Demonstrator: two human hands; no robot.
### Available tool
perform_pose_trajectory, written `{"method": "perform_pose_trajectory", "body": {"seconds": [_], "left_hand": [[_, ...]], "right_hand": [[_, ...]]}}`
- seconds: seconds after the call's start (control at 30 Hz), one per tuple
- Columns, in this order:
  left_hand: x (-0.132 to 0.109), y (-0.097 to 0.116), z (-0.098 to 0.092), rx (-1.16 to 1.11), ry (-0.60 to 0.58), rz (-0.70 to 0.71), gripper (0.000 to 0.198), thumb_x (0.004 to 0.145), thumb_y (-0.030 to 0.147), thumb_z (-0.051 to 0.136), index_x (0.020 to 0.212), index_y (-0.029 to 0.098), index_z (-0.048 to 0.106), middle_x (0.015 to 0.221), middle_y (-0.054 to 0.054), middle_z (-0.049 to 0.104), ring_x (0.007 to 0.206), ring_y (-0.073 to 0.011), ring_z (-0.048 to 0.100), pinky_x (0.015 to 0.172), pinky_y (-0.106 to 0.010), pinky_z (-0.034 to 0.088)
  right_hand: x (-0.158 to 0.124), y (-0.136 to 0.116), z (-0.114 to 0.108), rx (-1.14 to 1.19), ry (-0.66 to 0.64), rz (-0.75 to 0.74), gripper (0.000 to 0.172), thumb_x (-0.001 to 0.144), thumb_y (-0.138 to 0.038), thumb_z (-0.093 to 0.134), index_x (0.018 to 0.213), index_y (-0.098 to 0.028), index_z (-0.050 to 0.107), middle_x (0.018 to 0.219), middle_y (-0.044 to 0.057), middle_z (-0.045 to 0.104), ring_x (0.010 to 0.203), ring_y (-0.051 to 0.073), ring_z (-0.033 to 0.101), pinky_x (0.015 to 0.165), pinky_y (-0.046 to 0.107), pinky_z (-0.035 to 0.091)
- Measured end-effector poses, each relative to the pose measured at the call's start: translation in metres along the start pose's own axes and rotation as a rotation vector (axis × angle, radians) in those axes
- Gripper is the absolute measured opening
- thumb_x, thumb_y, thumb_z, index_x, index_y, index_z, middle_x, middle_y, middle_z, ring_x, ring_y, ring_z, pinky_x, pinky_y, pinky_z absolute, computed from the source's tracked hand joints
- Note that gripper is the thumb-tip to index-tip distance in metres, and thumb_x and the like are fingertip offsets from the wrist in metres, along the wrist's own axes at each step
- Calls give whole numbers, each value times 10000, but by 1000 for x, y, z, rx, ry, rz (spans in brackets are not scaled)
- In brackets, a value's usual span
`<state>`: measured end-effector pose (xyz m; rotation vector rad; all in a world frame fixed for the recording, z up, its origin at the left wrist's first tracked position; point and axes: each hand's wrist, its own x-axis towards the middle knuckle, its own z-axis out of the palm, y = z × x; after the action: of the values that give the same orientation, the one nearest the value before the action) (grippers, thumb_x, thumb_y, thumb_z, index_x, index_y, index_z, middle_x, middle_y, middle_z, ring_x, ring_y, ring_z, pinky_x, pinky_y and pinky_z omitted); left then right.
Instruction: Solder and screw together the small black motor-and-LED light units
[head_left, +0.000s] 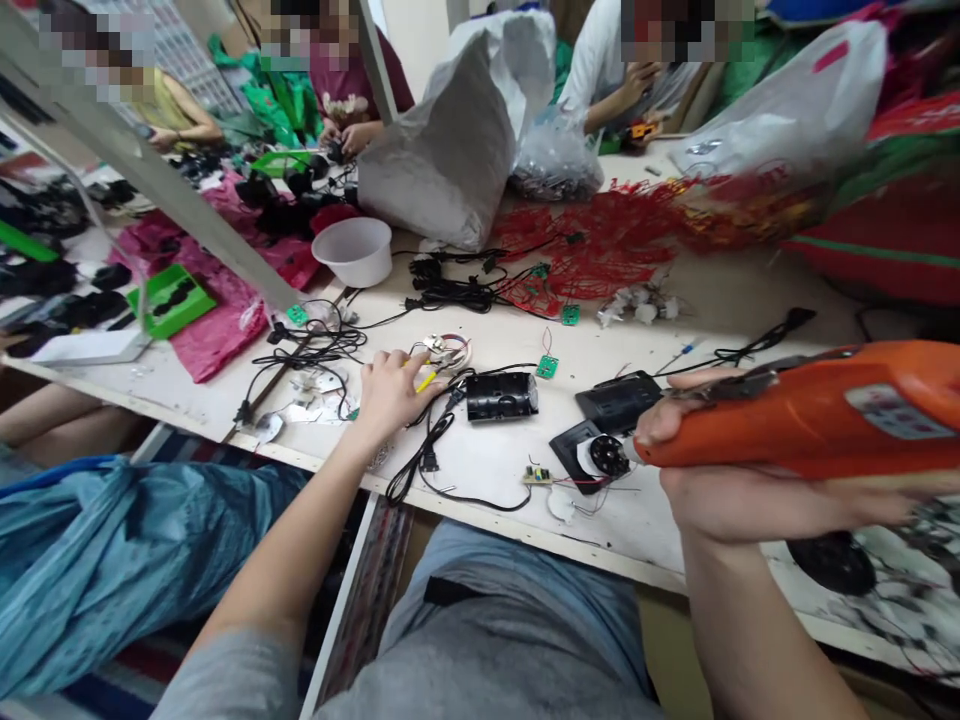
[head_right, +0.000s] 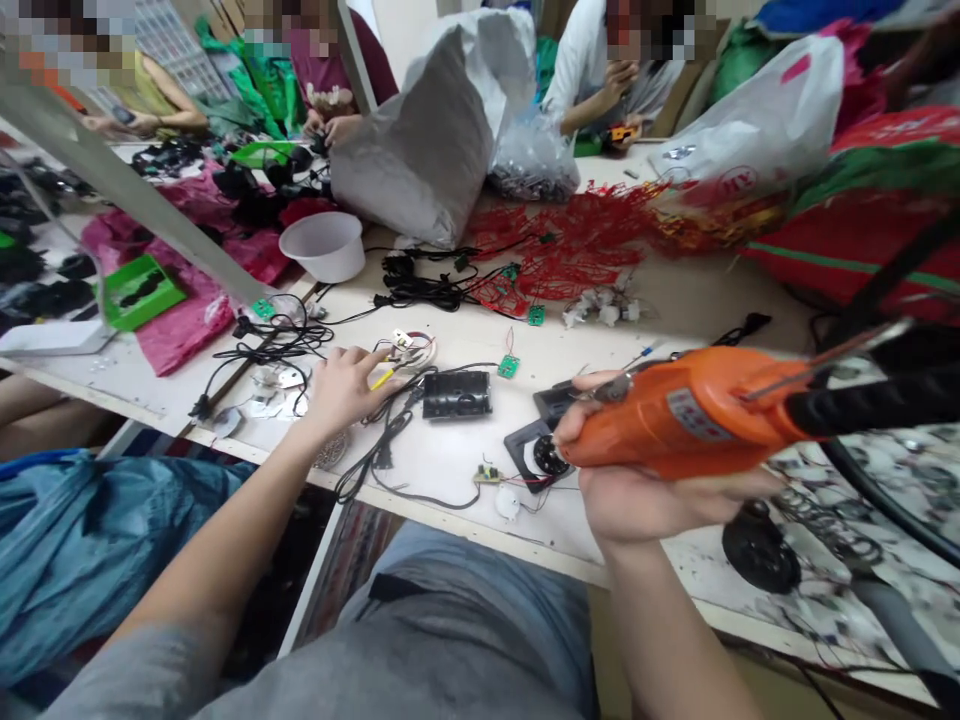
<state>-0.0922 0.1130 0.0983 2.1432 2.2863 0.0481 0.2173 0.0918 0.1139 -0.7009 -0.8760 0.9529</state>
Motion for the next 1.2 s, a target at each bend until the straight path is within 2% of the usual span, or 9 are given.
{"method": "perform_pose_trajectory", "body": {"seconds": [0.17,0.3,0.4,0.5,0.6,0.67,0.8,1.1,1.2], "left_hand": [[16,-9,20,-8,9,93,563,914,546,569,1373,222,607,1275,-168,622,1179,-378,514,993,-520,390],[5,5,11,-49,146,121,532,892,497,634,1330,195,630,1339,-178,589,1232,-386,488,1081,-573,317],[-16,46,-2,-279,213,231,455,895,461,655,1277,212,649,1251,-133,634,1185,-322,526,1049,-501,385],[-38,105,-5,-541,31,533,514,841,503,722,1269,230,642,1187,-86,656,1097,-255,573,974,-408,458],[-47,150,5,-611,-83,593,652,733,550,812,1257,200,647,1107,-82,651,1033,-257,582,919,-390,481],[-46,164,12,-606,-132,588,582,729,500,827,1198,191,673,1048,-74,641,1001,-254,588,877,-368,488],[-41,166,18,-614,-158,586,363,777,383,804,1071,192,711,934,-49,618,931,-224,602,806,-322,483],[-39,169,20,-752,-174,494,485,634,301,896,1046,178,672,1010,-49,665,979,-233,629,871,-345,498],[-38,165,16,-785,-149,496,499,624,305,904,1044,181,665,1027,-49,668,996,-230,628,894,-349,500]], "right_hand": [[-2,-8,16,-56,-14,-81,748,733,-940,361,858,-283,697,708,13,675,386,164,548,328,314,455],[-2,-14,23,-84,34,-162,714,758,-914,403,832,-264,689,630,-5,643,358,160,526,321,297,438],[-3,-10,20,-59,32,-138,698,758,-899,429,857,-263,697,687,13,666,403,162,554,346,297,454],[-5,-4,15,21,-32,-65,721,748,-906,400,923,-276,706,766,35,683,405,171,541,330,318,435],[-6,-2,13,-12,23,-88,774,748,-930,350,881,-252,697,696,35,635,400,168,511,336,315,417],[-7,-2,14,-60,78,-102,822,734,-954,315,864,-232,685,663,37,603,418,171,512,358,312,416],[-10,0,14,-100,115,-91,885,731,-964,212,865,-222,676,667,47,585,426,159,479,407,322,434],[-8,-21,11,-40,53,-188,753,735,-911,362,939,-272,704,703,29,656,434,176,553,418,335,492],[-7,-27,0,-81,60,-212,880,681,-964,342,952,-221,726,701,60,669,403,189,552,375,353,482]]}}
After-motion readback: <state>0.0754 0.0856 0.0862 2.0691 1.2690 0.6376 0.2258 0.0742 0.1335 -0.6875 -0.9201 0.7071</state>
